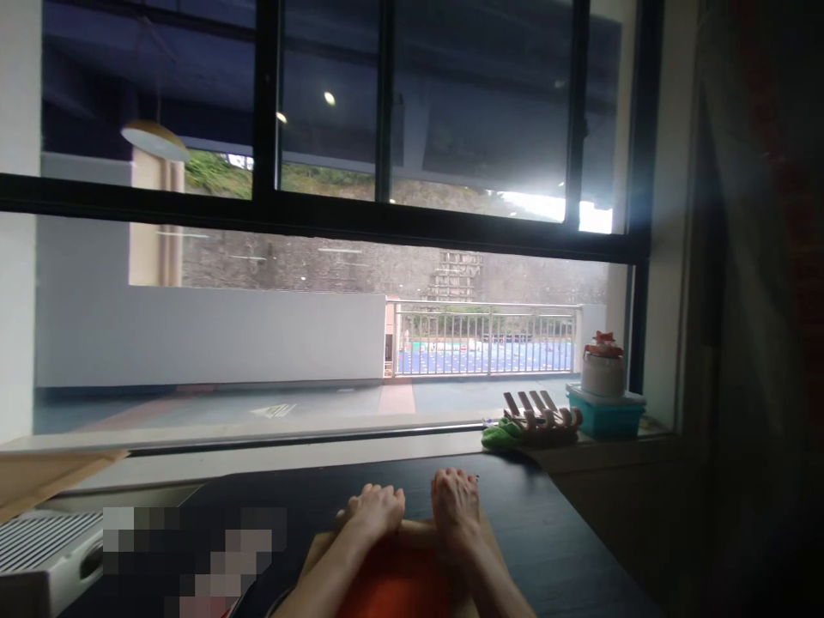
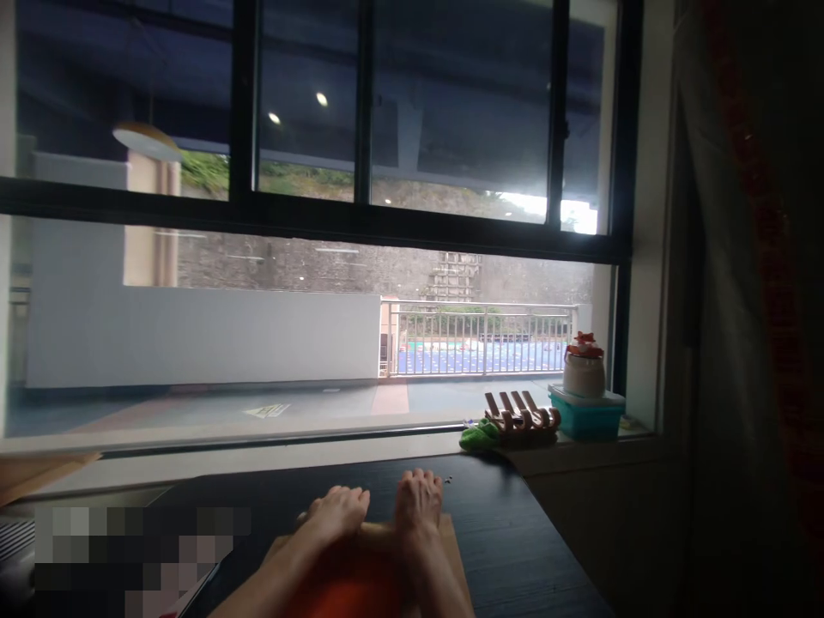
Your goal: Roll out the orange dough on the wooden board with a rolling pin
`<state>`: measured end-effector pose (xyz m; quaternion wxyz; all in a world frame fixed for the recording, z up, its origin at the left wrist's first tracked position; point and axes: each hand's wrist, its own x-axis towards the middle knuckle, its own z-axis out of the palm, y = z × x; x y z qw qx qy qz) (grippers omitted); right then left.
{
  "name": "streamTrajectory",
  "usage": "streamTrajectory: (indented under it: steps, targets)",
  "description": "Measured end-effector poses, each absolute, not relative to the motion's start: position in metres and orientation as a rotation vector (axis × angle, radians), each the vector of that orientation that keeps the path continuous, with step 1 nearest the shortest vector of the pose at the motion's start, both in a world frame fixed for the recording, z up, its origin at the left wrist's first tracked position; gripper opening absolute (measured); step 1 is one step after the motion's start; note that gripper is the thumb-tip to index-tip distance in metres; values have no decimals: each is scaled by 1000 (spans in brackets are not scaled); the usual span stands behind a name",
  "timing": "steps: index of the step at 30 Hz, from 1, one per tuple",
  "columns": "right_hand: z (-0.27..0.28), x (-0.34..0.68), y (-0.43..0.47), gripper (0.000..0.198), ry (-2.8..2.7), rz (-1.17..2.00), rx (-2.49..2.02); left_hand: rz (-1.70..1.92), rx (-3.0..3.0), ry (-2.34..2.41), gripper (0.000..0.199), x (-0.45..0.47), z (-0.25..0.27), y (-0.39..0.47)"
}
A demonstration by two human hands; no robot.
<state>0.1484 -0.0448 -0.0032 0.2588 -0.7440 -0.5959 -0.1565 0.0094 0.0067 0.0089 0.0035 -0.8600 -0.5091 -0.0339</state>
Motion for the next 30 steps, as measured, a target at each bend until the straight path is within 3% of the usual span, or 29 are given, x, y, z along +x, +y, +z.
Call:
streamTrajectory:
  steps: [5, 8, 15, 30]
  targets:
    - [-15, 141, -39, 34, -1538, -423, -1949, 89, -2680, -1477, 39, 17, 11, 20]
    - [-25, 131, -51, 28, -1568, -268, -2023, 128, -2686, -1411, 42, 14, 10, 18]
    - [-22, 121, -80, 41, -1644, 0, -2045, 181, -2735, -1296, 49, -13, 6, -8]
    - [-9, 140, -11, 41, -1633, 135, -2261, 101, -2768, -1613, 50, 6, -4, 39]
